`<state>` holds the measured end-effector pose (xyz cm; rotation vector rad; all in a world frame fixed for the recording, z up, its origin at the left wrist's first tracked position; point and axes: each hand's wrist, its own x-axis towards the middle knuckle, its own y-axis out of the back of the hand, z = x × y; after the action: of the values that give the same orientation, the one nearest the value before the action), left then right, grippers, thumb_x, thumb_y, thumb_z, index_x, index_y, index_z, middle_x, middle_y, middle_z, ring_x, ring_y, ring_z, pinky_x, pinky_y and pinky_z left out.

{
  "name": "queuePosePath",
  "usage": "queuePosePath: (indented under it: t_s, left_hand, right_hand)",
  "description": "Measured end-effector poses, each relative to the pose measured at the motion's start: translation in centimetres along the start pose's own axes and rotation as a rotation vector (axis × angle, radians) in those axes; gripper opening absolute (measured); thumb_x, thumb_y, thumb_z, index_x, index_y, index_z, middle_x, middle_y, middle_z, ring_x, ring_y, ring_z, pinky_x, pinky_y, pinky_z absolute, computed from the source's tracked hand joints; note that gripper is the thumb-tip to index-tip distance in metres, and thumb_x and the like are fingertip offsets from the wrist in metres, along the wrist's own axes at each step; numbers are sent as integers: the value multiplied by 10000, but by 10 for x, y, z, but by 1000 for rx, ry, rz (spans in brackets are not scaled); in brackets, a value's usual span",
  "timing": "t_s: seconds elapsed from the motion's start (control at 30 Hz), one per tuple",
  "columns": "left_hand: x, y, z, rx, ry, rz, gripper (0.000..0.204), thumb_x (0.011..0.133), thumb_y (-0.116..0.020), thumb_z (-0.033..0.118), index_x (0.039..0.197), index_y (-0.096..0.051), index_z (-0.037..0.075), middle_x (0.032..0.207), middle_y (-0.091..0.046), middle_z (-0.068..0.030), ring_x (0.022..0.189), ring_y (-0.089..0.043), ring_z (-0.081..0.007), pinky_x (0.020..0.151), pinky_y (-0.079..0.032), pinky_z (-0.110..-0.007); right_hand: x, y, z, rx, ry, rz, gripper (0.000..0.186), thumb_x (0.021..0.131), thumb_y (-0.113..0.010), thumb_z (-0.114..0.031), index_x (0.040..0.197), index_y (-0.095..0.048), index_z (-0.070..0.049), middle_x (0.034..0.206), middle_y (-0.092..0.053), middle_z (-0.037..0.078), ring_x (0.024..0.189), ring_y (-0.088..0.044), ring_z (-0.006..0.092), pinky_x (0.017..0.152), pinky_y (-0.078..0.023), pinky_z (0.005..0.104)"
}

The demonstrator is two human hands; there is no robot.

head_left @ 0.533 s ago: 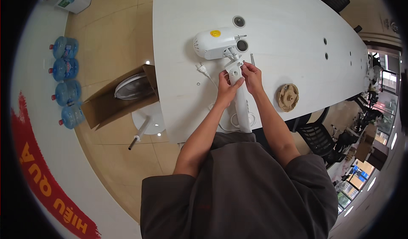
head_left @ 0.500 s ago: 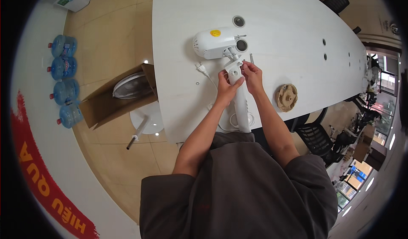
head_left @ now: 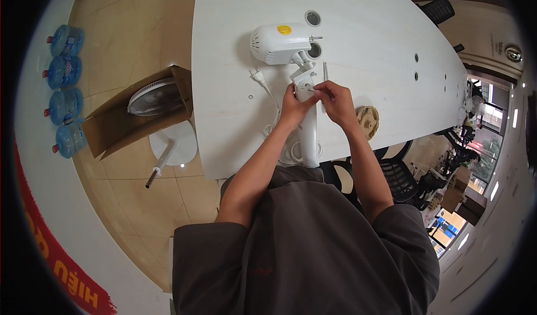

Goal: Disassemble the motor housing of an electric fan using a screwdriver.

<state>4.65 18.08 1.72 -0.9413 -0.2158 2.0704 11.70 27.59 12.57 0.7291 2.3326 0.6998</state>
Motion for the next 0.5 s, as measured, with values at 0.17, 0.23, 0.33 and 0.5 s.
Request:
queuePosePath:
  t_s: [0.17, 0.23, 0.33, 0.5]
  left_hand:
    - [-3, -4, 1, -60, -23, 9, 739, 741, -849, 231, 1290, -423, -18, 1141, -609, -144, 989, -632, -205, 808, -545, -325]
    - [-4, -5, 0, -80, -50, 22, 734, 747, -843, 210, 1296, -413, -16, 1142, -605, -144, 990, -630, -205, 803, -547, -329]
    - [-3, -5, 0, -76, -60, 28, 749, 755, -834, 180, 1318, -380, -15, 1165, -594, -146, 1013, -622, -209, 826, -540, -331]
    - [-6, -7, 2, -54, -18, 24, 757, 769, -810, 143, 1346, -344, -9, 1214, -573, -154, 1079, -598, -223, 890, -514, -331]
  right_hand:
    - [10, -14, 3, -119, 194, 176, 110, 822, -701, 6, 931, -691, 22, 788, -671, 105, 660, -610, 156, 614, -490, 286]
    - [11, -16, 5, -163, 235, 205, 118, 812, -704, 10, 928, -692, 24, 779, -665, 113, 655, -616, 175, 612, -492, 289]
    - [10, -17, 2, -216, 247, 218, 122, 802, -706, 13, 921, -692, 30, 777, -667, 132, 653, -635, 203, 611, -500, 301]
    - [12, -20, -3, -179, 206, 242, 76, 799, -701, 12, 865, -681, 45, 752, -681, 149, 629, -660, 223, 592, -507, 328]
